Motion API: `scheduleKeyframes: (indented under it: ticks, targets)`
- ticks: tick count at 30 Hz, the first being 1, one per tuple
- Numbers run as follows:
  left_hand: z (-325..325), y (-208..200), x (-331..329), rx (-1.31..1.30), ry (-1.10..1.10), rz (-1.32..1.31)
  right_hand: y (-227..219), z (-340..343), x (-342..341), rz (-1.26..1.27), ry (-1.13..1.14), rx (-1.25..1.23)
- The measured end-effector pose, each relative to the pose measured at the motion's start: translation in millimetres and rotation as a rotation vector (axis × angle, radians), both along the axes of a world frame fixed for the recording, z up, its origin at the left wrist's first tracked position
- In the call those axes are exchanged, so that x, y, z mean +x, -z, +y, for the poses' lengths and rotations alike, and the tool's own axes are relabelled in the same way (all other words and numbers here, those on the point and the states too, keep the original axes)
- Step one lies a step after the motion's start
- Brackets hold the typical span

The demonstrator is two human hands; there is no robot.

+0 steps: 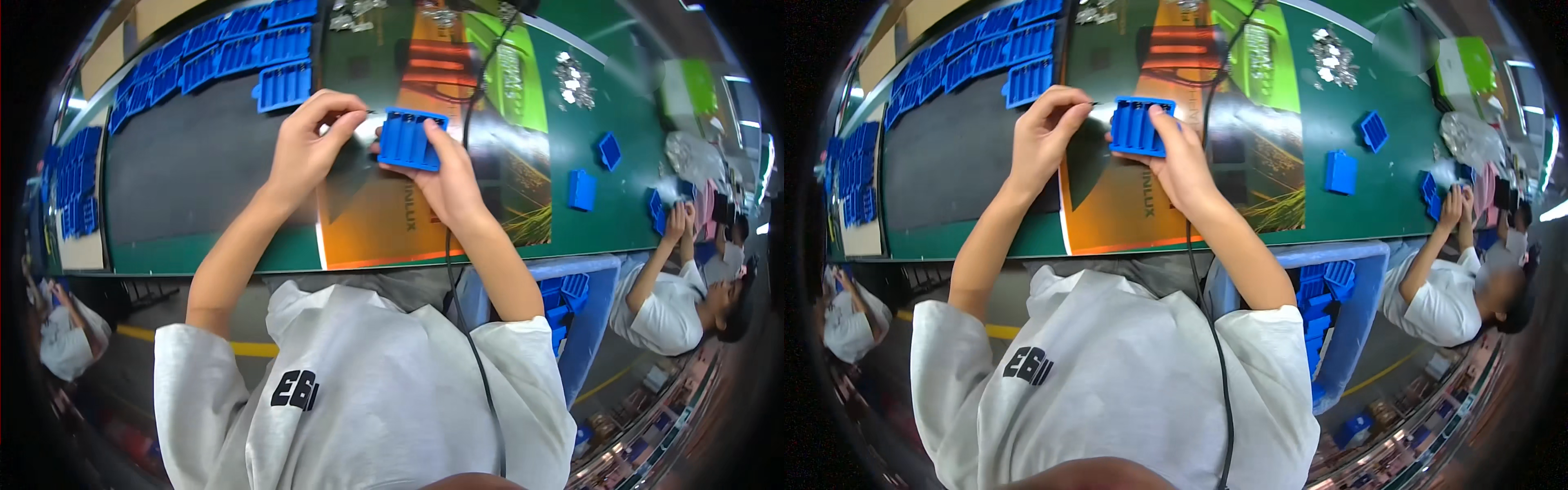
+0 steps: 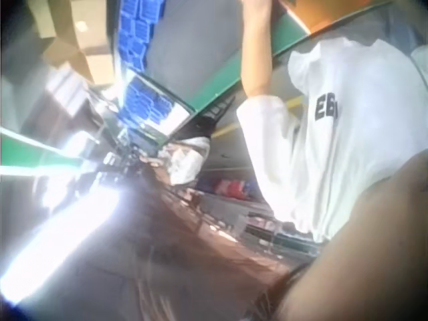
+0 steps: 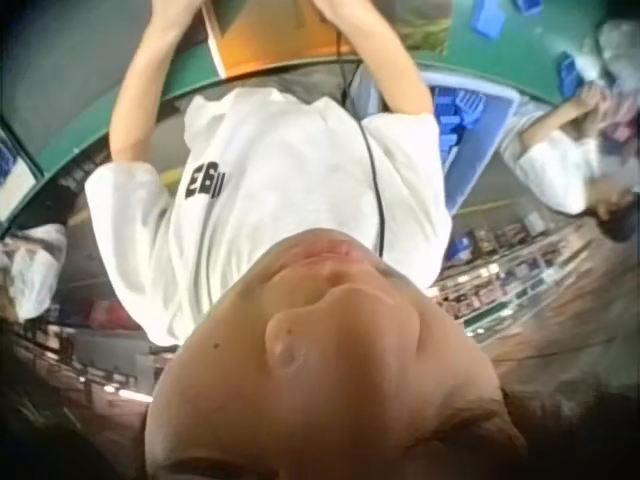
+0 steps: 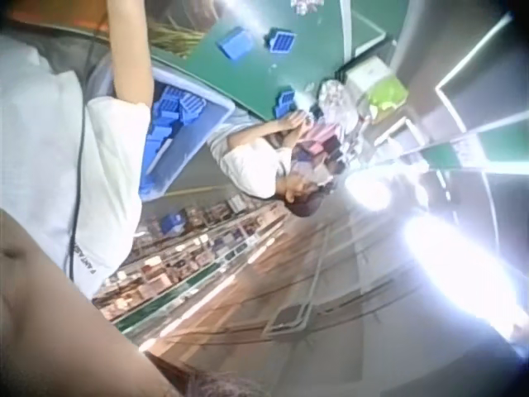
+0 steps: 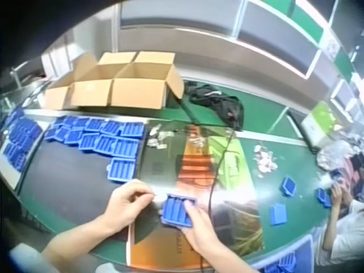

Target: Assembling small metal components into blue plastic trays on a factory production line.

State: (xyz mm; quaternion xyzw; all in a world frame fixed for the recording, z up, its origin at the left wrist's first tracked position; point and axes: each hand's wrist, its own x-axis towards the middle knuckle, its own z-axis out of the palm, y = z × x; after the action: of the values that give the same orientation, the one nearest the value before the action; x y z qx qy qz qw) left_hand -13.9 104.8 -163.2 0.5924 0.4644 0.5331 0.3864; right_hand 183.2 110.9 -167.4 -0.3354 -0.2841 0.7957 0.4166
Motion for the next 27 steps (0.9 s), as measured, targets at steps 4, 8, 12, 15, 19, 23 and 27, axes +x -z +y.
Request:
scheduleKeyframes:
  ticks: [4,8,12,15,19,23,27]
  targets:
    - [-6.3,-0.3,2.2,0.003,0.008,-0.004,-8.9,-0.3,-8.6,0.03,-0.007,-0.024]
    - [-7.5,3.6,3.7,-0.155,0.065,-0.106,-8.0,0.8,-6.9,0.011,0.061,-0.02]
    - [-11.6,11.9,8.4,-0.363,0.188,-0.289,-9.5,1.9,-5.2,0.048,0.104,-0.029]
    - [-12.0,10.2,11.4,-0.319,0.16,-0.276,-11.1,2.9,-4.0,0.114,0.074,-0.077]
    - [-5.7,8.6,2.3,-0.224,0.091,-0.151,-15.9,-0.3,-7.3,0.144,0.05,-0.125]
    - [-2.7,6.0,-1.7,-0.134,0.005,-0.047,-13.8,-0.8,-8.6,0.08,-0.023,-0.112]
    - [-1.6,-2.9,-3.8,-0.106,0.028,0.124,-12.0,-2.2,-6.8,0.109,-0.112,-0.138]
